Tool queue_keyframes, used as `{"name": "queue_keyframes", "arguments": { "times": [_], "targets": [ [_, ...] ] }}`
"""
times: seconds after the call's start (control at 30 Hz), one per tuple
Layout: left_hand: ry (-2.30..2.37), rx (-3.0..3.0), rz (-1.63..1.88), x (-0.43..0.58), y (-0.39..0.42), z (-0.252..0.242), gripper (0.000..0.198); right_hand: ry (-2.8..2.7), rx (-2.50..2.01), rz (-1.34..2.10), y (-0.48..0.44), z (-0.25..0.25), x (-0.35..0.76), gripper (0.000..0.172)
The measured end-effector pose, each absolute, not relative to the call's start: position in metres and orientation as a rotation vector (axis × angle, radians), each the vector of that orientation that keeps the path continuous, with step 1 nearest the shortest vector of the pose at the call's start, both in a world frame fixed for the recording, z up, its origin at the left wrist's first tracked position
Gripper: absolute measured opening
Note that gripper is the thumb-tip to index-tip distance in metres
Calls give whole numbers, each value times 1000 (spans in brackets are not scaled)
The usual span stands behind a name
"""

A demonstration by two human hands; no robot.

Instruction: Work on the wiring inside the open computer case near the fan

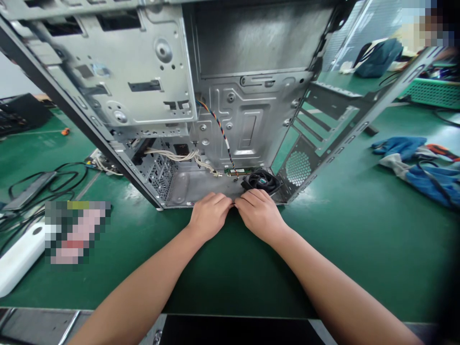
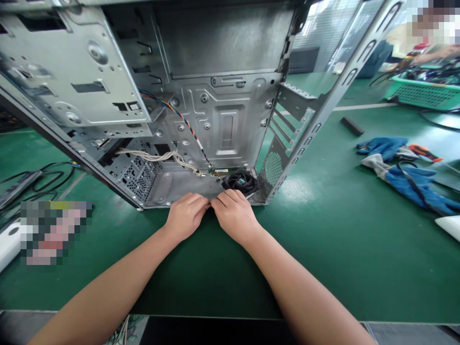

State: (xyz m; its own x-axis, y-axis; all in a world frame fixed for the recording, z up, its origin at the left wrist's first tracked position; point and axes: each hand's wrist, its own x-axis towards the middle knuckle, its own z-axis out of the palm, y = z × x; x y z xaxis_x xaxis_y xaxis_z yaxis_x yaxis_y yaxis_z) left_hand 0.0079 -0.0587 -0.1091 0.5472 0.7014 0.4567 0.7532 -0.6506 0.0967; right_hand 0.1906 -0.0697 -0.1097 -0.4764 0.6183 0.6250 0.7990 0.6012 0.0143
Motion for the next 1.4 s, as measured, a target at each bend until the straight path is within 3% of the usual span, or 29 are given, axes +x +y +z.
{"name": "queue_keyframes", "arguments": {
  "times": [0.8, 1.4],
  "targets": [
    [-1165, -2848, -1030, 7, -51, -120, 17, -2298, -1154, -288, -70, -102, 205, 23],
    [-1254, -2857, -1082, 7, -52, -120, 15, -2311, -1153, -342, -69, -99, 202, 33]
  ]
}}
